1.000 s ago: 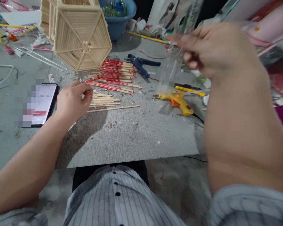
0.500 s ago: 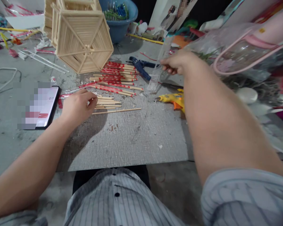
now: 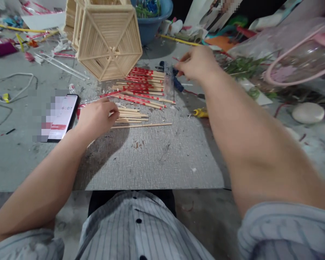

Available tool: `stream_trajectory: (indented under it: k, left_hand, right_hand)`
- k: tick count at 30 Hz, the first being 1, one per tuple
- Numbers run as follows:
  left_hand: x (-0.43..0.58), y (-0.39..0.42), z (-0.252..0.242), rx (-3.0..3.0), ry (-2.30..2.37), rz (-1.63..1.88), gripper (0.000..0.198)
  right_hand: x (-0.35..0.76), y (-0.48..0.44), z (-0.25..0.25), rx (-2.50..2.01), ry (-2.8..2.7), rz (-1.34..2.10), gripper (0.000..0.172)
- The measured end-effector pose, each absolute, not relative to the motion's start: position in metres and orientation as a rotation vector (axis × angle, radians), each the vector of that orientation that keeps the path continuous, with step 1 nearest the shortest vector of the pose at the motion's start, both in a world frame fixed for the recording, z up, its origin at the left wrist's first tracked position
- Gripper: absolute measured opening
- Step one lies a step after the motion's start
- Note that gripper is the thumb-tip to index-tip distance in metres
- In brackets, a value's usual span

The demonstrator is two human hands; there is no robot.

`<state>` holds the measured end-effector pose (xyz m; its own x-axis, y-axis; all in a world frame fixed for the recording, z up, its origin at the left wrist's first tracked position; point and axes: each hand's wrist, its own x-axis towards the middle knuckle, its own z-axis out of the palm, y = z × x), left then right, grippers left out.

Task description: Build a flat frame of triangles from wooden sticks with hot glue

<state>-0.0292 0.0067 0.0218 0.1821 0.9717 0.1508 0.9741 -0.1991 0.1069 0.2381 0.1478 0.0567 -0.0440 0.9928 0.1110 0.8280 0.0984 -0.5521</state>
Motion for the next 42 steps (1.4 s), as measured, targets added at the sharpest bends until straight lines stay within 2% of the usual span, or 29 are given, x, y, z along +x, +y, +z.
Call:
stream_trajectory:
  k: [2,5,10,19,24,42]
  left_hand:
    - [-0.028,0.006,0.023,-2.460,-1.942,-0.220,0.024]
    - [-0.026,0.004,0.024,-2.593,-1.840,-0.107,0.023]
    - [-0.021,0.001,0.021,-2.692,-1.765,0.008,0.021]
    - [-0.017,0.001,0.017,-2.730,-1.747,0.102,0.023]
    - [-0.023,0.004,0.021,-2.591,-1.838,-0.033,0.028]
    - [-0.025,0.006,0.020,-2.692,-1.770,0.075,0.026]
  right_hand:
    - [0.235,0.122,0.047,-1.733,-2.033,0.382,0.018]
    - [0.235,0.075,0.030,-1.510,-2.334,0.456,0.011]
    - [0.245,0.033,-0.002,-1.286,-2.642,0.390,0.015]
    - [0.249,0.039,-0.021,-1.183,-2.606,0.388,0.011]
    - [0.252,0.040,-0.024,-1.144,-2.526,0.415,0.015]
    - [0.213,0.061,-0.008,-1.212,-2.648,0.293,0.019]
